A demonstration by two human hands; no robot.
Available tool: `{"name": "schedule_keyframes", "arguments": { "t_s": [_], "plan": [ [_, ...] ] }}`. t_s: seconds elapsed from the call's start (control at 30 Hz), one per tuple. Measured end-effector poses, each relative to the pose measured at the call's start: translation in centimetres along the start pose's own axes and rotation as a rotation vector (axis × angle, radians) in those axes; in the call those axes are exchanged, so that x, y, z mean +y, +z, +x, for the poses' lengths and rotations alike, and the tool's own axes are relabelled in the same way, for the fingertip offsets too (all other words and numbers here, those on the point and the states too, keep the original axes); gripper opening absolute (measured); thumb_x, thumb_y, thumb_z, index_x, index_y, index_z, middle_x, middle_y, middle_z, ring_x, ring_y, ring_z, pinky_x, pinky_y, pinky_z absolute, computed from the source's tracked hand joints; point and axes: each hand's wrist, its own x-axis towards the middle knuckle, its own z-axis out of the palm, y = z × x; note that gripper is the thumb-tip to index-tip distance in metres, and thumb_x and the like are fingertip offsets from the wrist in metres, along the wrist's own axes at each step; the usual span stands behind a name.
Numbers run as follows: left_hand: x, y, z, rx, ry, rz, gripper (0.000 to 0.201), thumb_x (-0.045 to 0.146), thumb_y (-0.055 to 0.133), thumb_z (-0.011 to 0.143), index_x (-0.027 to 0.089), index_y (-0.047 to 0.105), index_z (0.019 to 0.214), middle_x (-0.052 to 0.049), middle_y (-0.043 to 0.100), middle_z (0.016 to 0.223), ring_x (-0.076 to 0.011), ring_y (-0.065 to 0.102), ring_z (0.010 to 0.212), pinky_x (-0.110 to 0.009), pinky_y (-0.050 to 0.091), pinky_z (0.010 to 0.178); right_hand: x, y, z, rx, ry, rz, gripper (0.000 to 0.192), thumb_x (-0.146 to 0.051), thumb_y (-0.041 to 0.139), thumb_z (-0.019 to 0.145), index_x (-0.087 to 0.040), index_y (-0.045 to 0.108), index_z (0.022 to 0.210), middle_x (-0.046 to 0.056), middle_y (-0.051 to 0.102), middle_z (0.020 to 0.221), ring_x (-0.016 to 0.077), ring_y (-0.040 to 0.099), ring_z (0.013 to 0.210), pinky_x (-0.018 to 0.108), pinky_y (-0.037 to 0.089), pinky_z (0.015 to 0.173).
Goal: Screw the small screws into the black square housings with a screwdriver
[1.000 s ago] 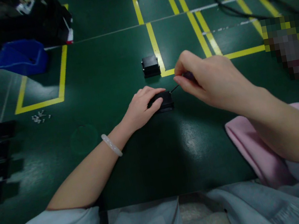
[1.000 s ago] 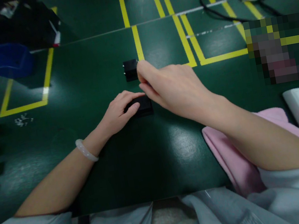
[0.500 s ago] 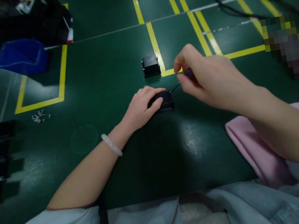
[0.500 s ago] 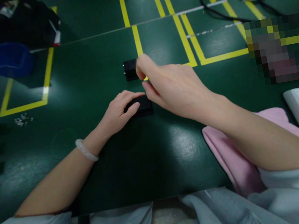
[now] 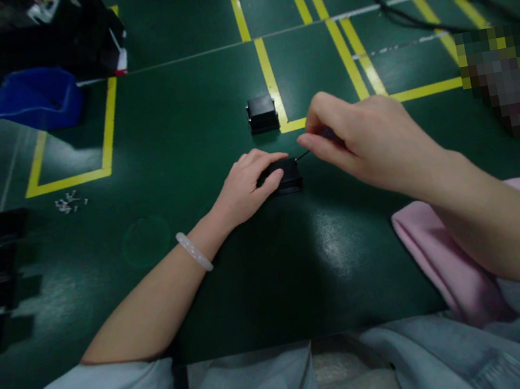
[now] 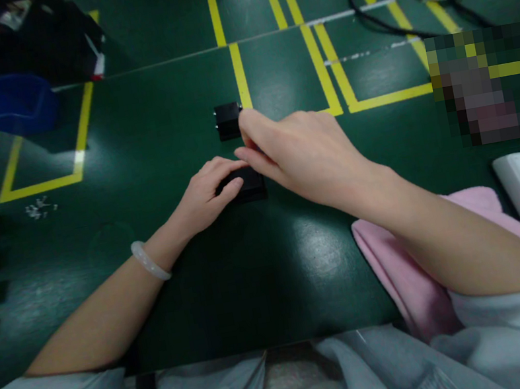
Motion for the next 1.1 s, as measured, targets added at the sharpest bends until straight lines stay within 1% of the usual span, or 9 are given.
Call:
{"name": "schedule_keyframes", "arguments": {
  "t_s": [0.07,0.2,0.4,0.57,0.63,0.73,0.8,0.93,1.1],
  "plan": [
    [0.01,-0.01,-0.01,-0.001,0.002,0.000,0.039,0.036,0.039,0.097,0.019,0.056,0.128,-0.007,0.061,0.114,-0.0207,0.054,0.106,-0.034,0.041,0.093,-0.01,0.00,0.06,-0.011,0.014,-0.002,0.036,-0.040,0.029,0.097,-0.017,0.055,0.107,0.004,0.062,0.073,0.0159,0.054,0.059,0.028,0.028,0.052],
    [0.00,0.01,-0.04,-0.007,-0.013,0.007,0.040,0.037,0.038,0.097,0.019,0.056,0.129,-0.007,0.061,0.114,-0.0212,0.054,0.106,-0.035,0.041,0.093,0.00,0.05,0.09,0.005,0.023,0.056,0.030,-0.032,0.033,0.094,-0.016,0.048,0.114,0.007,0.066,0.089,0.0171,0.058,0.067,0.029,0.033,0.054],
    [-0.12,0.09,-0.03,-0.001,-0.006,0.002,0.039,0.037,0.039,0.098,0.020,0.056,0.128,-0.006,0.060,0.115,-0.0201,0.053,0.106,-0.034,0.040,0.093,0.06,0.08,-0.01,-0.008,0.005,-0.025,0.036,-0.041,0.030,0.096,-0.017,0.055,0.106,0.003,0.062,0.072,0.0159,0.056,0.059,0.028,0.027,0.051],
    [-0.07,0.01,-0.02,0.000,-0.004,0.006,0.038,0.035,0.039,0.098,0.019,0.056,0.128,-0.006,0.060,0.115,-0.0200,0.053,0.107,-0.034,0.040,0.094,-0.02,0.10,0.07,0.017,0.019,0.069,0.029,-0.031,0.035,0.093,-0.015,0.049,0.113,0.007,0.066,0.089,0.0170,0.060,0.068,0.028,0.033,0.055],
    [-0.01,-0.01,-0.03,0.000,-0.008,0.007,0.038,0.035,0.039,0.098,0.019,0.056,0.128,-0.006,0.061,0.115,-0.0203,0.054,0.106,-0.034,0.040,0.093,-0.06,0.09,0.08,0.011,0.013,0.054,0.030,-0.034,0.034,0.094,-0.016,0.050,0.111,0.005,0.065,0.084,0.0157,0.058,0.064,0.028,0.032,0.054],
    [0.00,0.01,-0.04,-0.002,-0.011,0.006,0.039,0.036,0.038,0.098,0.020,0.056,0.128,-0.007,0.061,0.114,-0.0208,0.054,0.106,-0.035,0.041,0.093,-0.11,0.04,0.06,-0.003,0.008,0.004,0.036,-0.041,0.028,0.097,-0.018,0.054,0.106,0.003,0.061,0.073,0.0142,0.054,0.058,0.027,0.028,0.052],
    [-0.01,0.04,-0.05,-0.004,-0.011,0.004,0.039,0.037,0.038,0.098,0.020,0.056,0.128,-0.007,0.061,0.113,-0.0210,0.054,0.106,-0.035,0.040,0.093,-0.13,0.01,0.04,-0.012,0.018,0.012,0.035,-0.039,0.028,0.097,-0.017,0.053,0.108,0.003,0.063,0.075,0.0146,0.055,0.060,0.027,0.029,0.053],
    [0.03,0.03,-0.06,-0.005,-0.016,0.002,0.039,0.036,0.038,0.098,0.019,0.056,0.128,-0.007,0.061,0.114,-0.0209,0.054,0.106,-0.035,0.041,0.093,-0.09,0.05,0.06,0.015,0.024,0.054,0.030,-0.031,0.034,0.094,-0.015,0.049,0.114,0.007,0.066,0.088,0.0173,0.059,0.067,0.028,0.033,0.056],
    [0.07,0.01,-0.06,-0.001,-0.013,0.006,0.039,0.036,0.039,0.097,0.020,0.056,0.128,-0.007,0.061,0.115,-0.0212,0.054,0.107,-0.035,0.041,0.094,0.00,0.04,0.02,-0.014,0.013,-0.002,0.038,-0.041,0.029,0.096,-0.017,0.056,0.106,0.003,0.061,0.072,0.0164,0.055,0.059,0.028,0.028,0.052]
  ]
}}
